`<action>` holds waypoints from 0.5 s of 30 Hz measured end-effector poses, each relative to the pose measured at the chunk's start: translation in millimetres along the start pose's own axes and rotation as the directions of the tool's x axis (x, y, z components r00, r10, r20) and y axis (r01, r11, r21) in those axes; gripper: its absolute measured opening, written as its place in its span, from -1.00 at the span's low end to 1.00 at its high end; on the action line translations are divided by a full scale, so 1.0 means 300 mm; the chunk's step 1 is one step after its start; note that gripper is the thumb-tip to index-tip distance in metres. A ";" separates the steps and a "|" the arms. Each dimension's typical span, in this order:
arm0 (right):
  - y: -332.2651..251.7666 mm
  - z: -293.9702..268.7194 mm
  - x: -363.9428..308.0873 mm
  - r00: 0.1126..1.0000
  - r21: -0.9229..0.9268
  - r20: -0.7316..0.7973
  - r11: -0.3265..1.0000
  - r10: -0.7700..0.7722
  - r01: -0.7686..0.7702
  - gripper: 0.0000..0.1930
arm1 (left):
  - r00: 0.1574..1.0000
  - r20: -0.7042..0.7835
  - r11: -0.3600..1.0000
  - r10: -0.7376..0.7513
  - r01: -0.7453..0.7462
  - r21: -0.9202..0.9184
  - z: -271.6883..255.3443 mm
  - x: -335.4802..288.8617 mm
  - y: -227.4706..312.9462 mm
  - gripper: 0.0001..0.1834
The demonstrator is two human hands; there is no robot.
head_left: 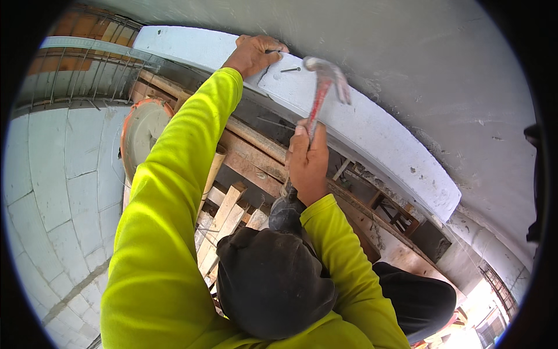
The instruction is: The person installs white soffit panels along a wall using a hammer and nails. They repeatedly position panels, tap them into place, apply mortar with a trowel, and adjust alignment with a wooden block.
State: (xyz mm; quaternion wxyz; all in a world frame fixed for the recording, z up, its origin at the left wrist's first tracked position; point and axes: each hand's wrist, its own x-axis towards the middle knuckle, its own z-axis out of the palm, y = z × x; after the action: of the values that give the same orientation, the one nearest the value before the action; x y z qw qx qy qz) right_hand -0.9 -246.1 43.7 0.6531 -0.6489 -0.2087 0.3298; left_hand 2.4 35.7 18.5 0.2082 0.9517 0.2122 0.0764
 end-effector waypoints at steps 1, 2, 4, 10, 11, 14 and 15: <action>0.006 0.007 -0.001 0.999 0.023 0.017 0.999 -0.038 0.038 -0.79 | 1.000 -0.020 0.999 -0.016 0.017 0.033 0.001 0.000 0.002 -0.78; 0.013 0.011 0.005 0.998 0.031 0.065 1.000 -0.009 0.007 -0.78 | 0.999 -0.033 0.998 -0.033 0.035 0.061 0.001 -0.001 0.002 -0.77; 0.023 0.019 0.007 0.999 0.059 -0.043 0.998 -0.032 0.034 -0.78 | 0.999 -0.017 0.997 -0.038 0.039 0.069 0.002 -0.004 0.002 -0.74; 0.016 0.011 0.034 0.999 0.122 -0.044 0.993 0.000 0.006 -0.79 | 0.993 0.012 0.993 -0.117 0.117 0.002 -0.002 -0.005 0.009 -0.75; 0.010 0.005 0.040 0.988 -0.013 0.022 0.989 0.151 -0.150 -0.80 | 0.994 0.033 0.993 -0.107 0.105 0.047 -0.005 0.002 0.010 -0.74; -0.004 0.002 0.049 0.998 0.104 -0.058 0.995 0.013 -0.006 -0.82 | 0.998 0.012 0.997 -0.054 0.054 -0.052 -0.011 0.008 0.015 -0.74; -0.008 0.007 0.045 0.980 0.224 -0.190 0.970 -0.054 0.097 -0.83 | 0.993 0.060 0.989 -0.106 0.112 -0.096 -0.011 0.003 0.017 -0.75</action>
State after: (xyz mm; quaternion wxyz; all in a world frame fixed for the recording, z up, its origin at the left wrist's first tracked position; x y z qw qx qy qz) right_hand 7.3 -234.9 44.2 0.7528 -0.5872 -0.1327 0.2661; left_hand 4.2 33.0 23.7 0.2649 0.9289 0.2541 0.0494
